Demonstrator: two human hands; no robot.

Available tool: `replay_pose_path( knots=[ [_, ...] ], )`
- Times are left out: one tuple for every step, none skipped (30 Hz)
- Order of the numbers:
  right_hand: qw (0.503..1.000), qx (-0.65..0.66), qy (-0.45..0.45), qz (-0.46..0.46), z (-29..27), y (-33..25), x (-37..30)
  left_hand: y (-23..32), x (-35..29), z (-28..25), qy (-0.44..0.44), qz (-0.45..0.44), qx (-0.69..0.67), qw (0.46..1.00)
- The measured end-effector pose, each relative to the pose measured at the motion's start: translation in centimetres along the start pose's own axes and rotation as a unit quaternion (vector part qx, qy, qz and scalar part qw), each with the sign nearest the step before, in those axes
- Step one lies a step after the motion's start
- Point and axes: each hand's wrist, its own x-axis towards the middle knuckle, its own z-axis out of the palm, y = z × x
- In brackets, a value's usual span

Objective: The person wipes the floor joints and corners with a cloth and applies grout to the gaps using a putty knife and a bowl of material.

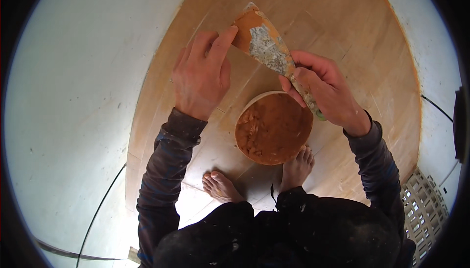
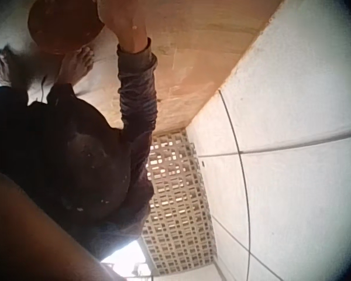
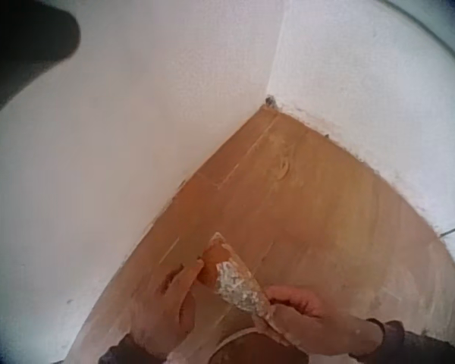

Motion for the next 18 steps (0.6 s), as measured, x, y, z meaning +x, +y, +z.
replay_pose_path(
  knots=[
    [1.000,-0.018,-0.017,0.003,0.0,0.0,-0.4,0.2,-0.1,-0.1,0.000,0.009,0.003,1.000],
    [1.000,-0.017,-0.016,0.002,0.1,0.0,-0.8,0.5,-0.3,-0.3,0.000,0.016,0.006,1.000],
    [1.000,-0.001,-0.003,0.004,0.3,0.0,-1.4,0.9,-0.4,-0.5,0.000,0.021,0.007,1.000],
    [1.000,0.013,0.011,0.009,0.6,-0.1,-2.0,1.3,-0.6,-0.6,0.000,0.023,0.004,1.000],
    [1.000,0.015,0.011,0.003,0.9,-0.1,-2.5,1.6,-0.7,-0.7,0.001,0.025,0.000,1.000],
    [0.999,0.027,0.020,0.014,1.2,-0.2,-3.1,1.8,-0.8,-0.9,0.003,0.027,0.000,1.000],
    [0.999,0.039,0.029,0.025,1.4,-0.2,-3.7,2.1,-1.0,-1.1,-0.003,0.038,0.015,0.999],
    [0.999,0.037,0.030,0.022,1.6,-0.2,-4.2,2.3,-1.2,-1.2,-0.010,0.046,0.029,0.998],
    [0.998,0.047,0.022,0.024,1.7,-0.2,-4.6,2.5,-1.4,-1.4,-0.005,0.049,0.030,0.998],
    [0.998,0.057,0.016,0.027,1.8,-0.1,-5.0,2.7,-1.5,-1.6,-0.008,0.056,0.020,0.998],
    [0.998,0.056,0.015,0.022,1.9,0.0,-5.5,2.9,-1.7,-1.8,-0.012,0.062,0.012,0.998],
    [0.998,0.066,0.011,0.021,2.0,0.1,-5.9,3.1,-1.9,-2.0,-0.008,0.066,0.012,0.998],
    [0.997,0.078,0.005,0.019,2.0,0.2,-6.3,3.3,-2.1,-2.1,-0.012,0.065,0.007,0.998],
    [0.997,0.077,0.005,0.015,2.1,0.4,-6.6,3.4,-2.3,-2.4,-0.017,0.063,0.000,0.998],
    [0.996,0.087,0.007,0.025,2.2,0.5,-6.8,3.6,-2.3,-2.5,-0.014,0.067,0.006,0.998],
    [0.995,0.099,0.009,0.033,2.3,0.7,-7.1,3.7,-2.4,-2.6,-0.016,0.069,-0.001,0.997],
    [0.995,0.097,0.007,0.031,2.4,0.8,-7.2,3.7,-2.5,-2.7,-0.021,0.069,-0.013,0.997],
    [0.993,0.109,0.012,0.033,2.5,1.0,-7.3,3.7,-2.5,-2.8,-0.016,0.072,-0.007,0.997]
  ],
)
